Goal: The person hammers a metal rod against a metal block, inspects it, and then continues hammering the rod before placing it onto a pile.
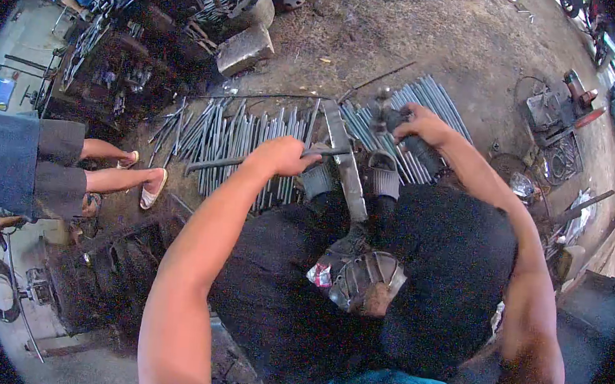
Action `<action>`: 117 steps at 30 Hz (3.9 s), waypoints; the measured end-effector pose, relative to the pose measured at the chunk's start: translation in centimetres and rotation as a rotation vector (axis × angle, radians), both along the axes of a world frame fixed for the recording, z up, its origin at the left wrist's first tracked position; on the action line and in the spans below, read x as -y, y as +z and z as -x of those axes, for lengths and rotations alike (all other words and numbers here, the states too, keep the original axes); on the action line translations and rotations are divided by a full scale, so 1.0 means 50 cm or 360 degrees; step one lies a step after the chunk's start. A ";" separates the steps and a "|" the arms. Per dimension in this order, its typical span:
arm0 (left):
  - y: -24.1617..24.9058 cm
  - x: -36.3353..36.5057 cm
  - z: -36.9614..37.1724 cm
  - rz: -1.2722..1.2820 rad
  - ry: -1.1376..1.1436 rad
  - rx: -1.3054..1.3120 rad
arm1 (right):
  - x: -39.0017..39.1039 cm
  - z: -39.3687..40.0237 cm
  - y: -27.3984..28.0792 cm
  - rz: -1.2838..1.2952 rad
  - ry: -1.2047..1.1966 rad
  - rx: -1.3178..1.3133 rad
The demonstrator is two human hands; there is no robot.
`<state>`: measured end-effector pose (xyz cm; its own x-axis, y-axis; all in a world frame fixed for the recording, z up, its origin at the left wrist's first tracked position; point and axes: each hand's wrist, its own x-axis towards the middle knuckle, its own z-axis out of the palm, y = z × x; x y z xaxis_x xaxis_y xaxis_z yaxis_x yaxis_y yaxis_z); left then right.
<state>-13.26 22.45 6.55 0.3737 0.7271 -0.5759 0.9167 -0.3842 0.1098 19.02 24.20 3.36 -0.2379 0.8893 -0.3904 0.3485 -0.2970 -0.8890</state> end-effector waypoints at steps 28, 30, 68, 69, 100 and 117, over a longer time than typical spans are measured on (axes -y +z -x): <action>-0.148 0.022 0.058 -0.0054 -0.0033 0.0458 | 0.063 0.066 0.043 -0.0602 0.0149 0.0584; -0.138 0.030 0.057 -0.0059 0.0008 0.0476 | 0.061 0.063 -0.019 -0.0561 0.0253 0.0330; -0.138 0.034 0.033 0.0091 0.0320 0.0368 | 0.058 0.048 -0.077 -0.0593 0.0097 -0.0395; -0.139 0.030 0.037 0.0119 0.0308 0.0381 | 0.070 0.023 -0.190 -0.1104 0.0240 -0.0079; -0.140 -0.001 0.021 0.0080 0.0091 0.0267 | 0.020 -0.004 0.150 -0.0595 -0.0337 -0.0183; -0.152 -0.028 0.096 0.0097 0.0000 0.0045 | 0.033 -0.059 -0.103 -0.0636 -0.0263 -0.0096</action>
